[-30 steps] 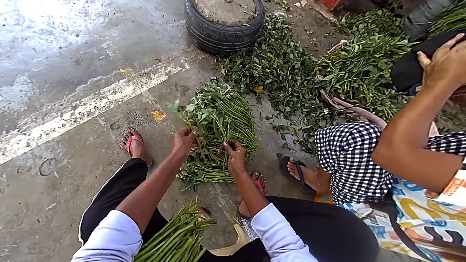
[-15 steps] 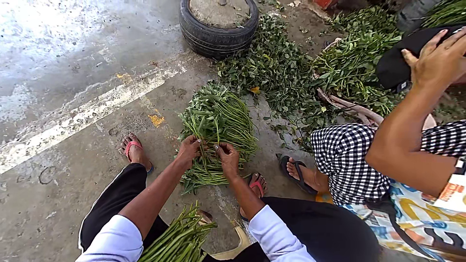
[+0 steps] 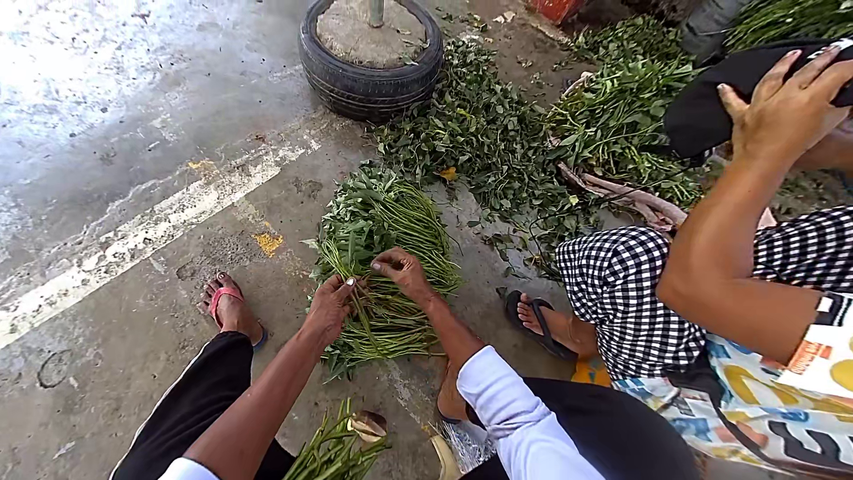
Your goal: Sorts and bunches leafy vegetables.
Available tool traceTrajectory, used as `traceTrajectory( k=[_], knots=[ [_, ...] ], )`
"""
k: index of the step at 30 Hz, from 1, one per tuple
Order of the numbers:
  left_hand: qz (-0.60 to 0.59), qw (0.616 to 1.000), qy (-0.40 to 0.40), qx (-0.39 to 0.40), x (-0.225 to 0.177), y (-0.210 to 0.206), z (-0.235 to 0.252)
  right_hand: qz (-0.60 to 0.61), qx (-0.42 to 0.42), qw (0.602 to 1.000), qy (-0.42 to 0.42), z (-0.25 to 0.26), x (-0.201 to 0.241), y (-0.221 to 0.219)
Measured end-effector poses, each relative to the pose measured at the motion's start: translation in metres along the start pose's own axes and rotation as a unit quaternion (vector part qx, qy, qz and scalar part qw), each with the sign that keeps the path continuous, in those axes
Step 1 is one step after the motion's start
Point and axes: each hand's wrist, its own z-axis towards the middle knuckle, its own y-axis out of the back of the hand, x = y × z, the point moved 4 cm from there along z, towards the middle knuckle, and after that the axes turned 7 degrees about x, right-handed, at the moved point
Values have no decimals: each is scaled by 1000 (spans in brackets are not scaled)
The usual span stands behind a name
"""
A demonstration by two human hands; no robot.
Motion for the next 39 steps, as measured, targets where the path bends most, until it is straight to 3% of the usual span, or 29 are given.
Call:
traceTrajectory(
  k=[4,9,14,21,26,30,35,39],
  knots=[
    [-10,1000,-1,1,0,5,-2,-157,-106,976,-105,56,-32,75],
    [-11,1000,17,-4,0,1,-8,-258,-74,945,-188,113,-85,126],
    [-24,999,28,-10,-6,-4,-7,-288,1,940,-181,132,-110,121],
    [-20,999,41,-3,-4,-11,-6,-359,-32,930,-72,115,-99,97],
    [-8,999,38,1,-1,-8,-3,-366,31,930,-31,106,-93,82],
    [-11,999,36,4,-4,-9,-4,-366,108,921,-85,105,-98,83],
    [-43,998,32,17,-6,-8,-6,-370,144,908,-134,107,-84,90],
    [-59,998,19,27,-10,-6,-5,-307,135,928,-162,110,-55,97]
  ],
)
